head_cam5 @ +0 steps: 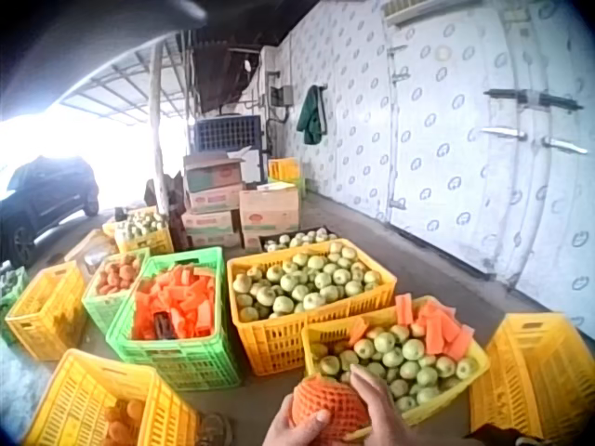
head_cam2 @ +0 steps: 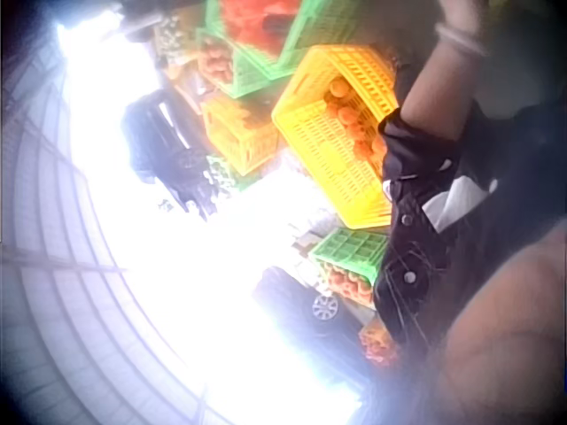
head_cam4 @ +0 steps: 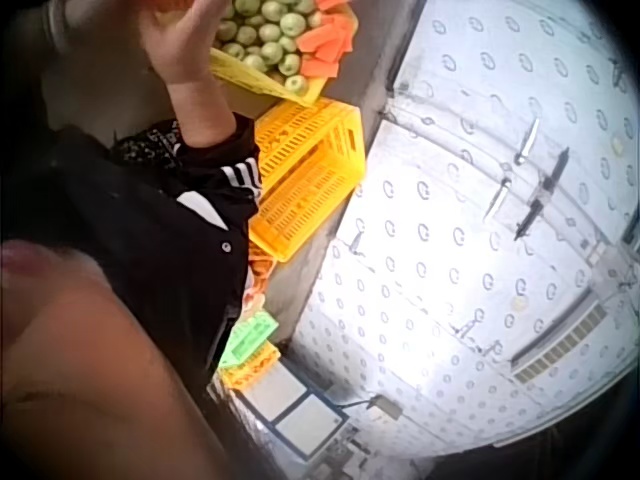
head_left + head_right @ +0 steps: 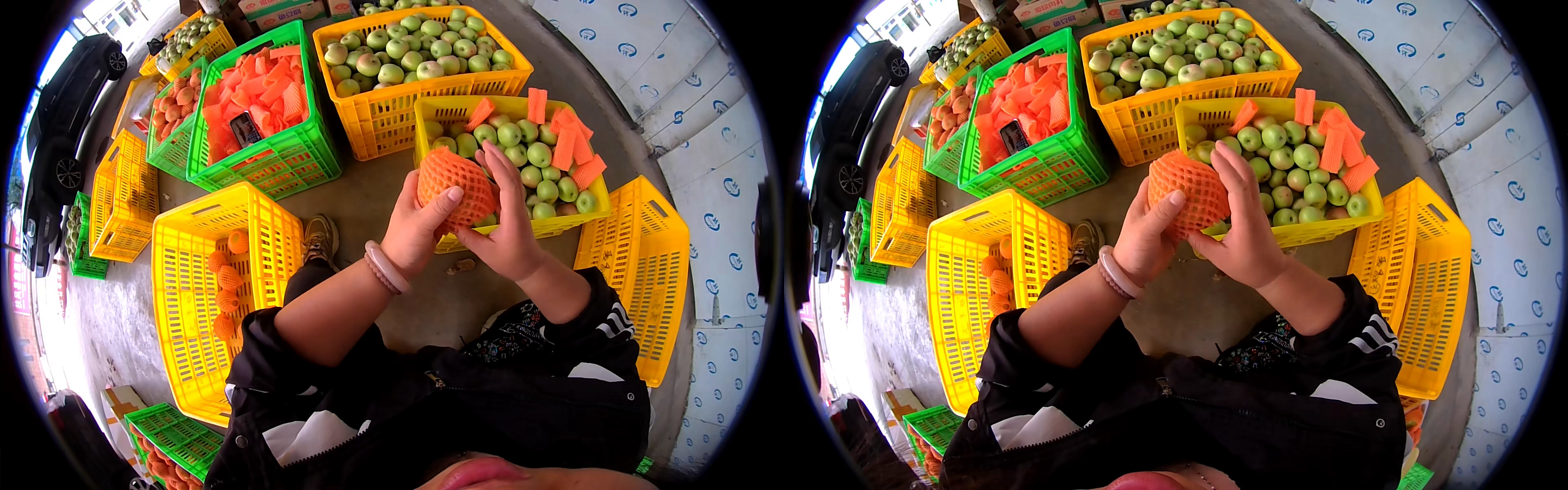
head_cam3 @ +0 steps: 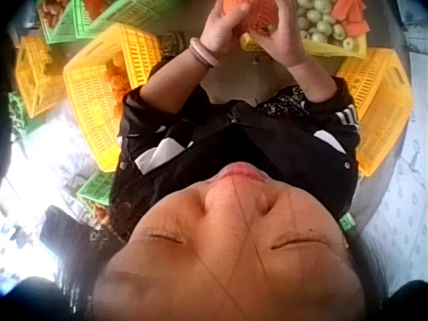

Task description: The person repeatedly picks green apples from a yellow crate, wraps each one in an orange foam net, and places the wrapped apple into a separate yellow crate. The task is performed by hand without tools.

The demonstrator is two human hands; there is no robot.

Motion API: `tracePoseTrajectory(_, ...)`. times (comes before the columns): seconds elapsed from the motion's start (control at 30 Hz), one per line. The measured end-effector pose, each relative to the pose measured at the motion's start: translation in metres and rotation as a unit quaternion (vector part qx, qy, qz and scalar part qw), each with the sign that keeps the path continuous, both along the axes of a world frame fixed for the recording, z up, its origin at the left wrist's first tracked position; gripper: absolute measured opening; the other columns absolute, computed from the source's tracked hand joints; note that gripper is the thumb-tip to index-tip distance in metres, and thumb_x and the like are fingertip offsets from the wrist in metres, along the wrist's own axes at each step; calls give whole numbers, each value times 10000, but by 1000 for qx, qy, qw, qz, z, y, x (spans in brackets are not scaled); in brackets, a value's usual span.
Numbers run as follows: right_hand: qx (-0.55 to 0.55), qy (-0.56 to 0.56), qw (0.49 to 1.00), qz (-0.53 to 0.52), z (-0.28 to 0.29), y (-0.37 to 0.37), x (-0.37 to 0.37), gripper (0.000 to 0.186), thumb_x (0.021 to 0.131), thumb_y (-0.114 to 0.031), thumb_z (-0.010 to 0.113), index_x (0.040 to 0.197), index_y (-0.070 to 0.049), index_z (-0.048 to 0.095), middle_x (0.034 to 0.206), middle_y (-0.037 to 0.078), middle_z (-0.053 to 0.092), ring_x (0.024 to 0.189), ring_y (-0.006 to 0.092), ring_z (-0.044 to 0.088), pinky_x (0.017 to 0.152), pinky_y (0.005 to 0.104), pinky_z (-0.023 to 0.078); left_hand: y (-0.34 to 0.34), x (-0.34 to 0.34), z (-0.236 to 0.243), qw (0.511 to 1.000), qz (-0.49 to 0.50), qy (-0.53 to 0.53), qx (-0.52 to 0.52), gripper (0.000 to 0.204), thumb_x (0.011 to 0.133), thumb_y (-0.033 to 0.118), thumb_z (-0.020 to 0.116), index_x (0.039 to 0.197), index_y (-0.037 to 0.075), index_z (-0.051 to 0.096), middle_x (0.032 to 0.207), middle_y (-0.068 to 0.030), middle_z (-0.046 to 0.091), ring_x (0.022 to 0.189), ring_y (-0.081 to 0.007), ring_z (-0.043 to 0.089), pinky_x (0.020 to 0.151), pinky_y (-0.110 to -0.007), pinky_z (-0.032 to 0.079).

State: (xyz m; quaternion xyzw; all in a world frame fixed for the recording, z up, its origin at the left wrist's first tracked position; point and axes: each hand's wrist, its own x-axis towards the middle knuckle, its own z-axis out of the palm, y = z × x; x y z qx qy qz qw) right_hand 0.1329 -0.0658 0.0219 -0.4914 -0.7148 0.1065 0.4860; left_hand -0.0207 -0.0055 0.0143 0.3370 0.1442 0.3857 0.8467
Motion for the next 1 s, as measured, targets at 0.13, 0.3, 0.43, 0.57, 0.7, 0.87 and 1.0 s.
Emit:
tracePoseTrajectory(0.13, -170, 132, 975, 48, -7, 0, 2, 940, 768, -54, 762, 1498, -24, 169, 1385, 202, 468, 1238, 331, 524, 1032, 394, 429, 1, -2, 2, 1000, 7, 13, -16, 669, 852, 151, 748, 1366, 38, 336, 1270, -93, 517, 1162, -205, 551, 986, -367, 485)
tracePoseTrajectory(0.3, -149, 38, 988, 6, -12, 0, 1, 937, 806, -77, 740, 1505, -16, 118, 1349, 207, 508, 1201, 332, 565, 993, 382, 458, 0, 4, -10, 998, 42, 53, 18, 754, 786, 132, 810, 1353, 9, 329, 1257, -101, 527, 1145, -198, 556, 995, -345, 473)
tracePoseTrajectory(0.43, -124, 1, 992, -29, -19, -1, -4, 949, 820, -79, 727, 1511, -12, 81, 1348, 211, 508, 1199, 340, 565, 989, 384, 461, 0, 6, -17, 995, 49, 74, 40, 724, 792, 117, 797, 1348, 17, 344, 1246, -95, 541, 1145, -199, 560, 989, -350, 477)
tracePoseTrajectory(0.57, -142, 27, 989, 7, -17, 0, -7, 979, 830, -102, 726, 1517, -5, 35, 1413, 218, 443, 1293, 336, 480, 1047, 393, 408, 9, 0, -13, 996, 52, 61, 41, 594, 848, 94, 733, 1341, 48, 404, 1229, -74, 569, 1144, -202, 572, 972, -371, 492)
tracePoseTrajectory(0.7, -163, 43, 985, 27, -12, 0, -2, 978, 845, -129, 722, 1523, -20, 27, 1482, 252, 336, 1382, 365, 358, 1101, 431, 337, 50, -36, 9, 990, 115, 19, 85, 465, 927, 138, 639, 1334, 36, 438, 1265, -83, 577, 1163, -214, 574, 982, -393, 488)
tracePoseTrajectory(0.87, -198, 70, 978, 10, -15, 0, 23, 908, 871, -138, 693, 1528, -46, 72, 1517, 250, 287, 1420, 385, 286, 1125, 486, 281, 119, -171, -35, 934, 331, 126, 35, 363, 880, 127, 702, 1202, 32, 566, 1126, -65, 638, 1028, -189, 632, 874, -360, 531)
tracePoseTrajectory(1.0, -233, 47, 971, -5, -13, -1, 36, 755, 892, -158, 665, 1488, -20, 223, 1506, 225, 314, 1404, 347, 318, 1135, 432, 285, 84, -321, -114, 755, 495, 430, 34, 295, 779, 161, 801, 971, -24, 676, 871, -76, 680, 728, -145, 651, 640, -281, 528)
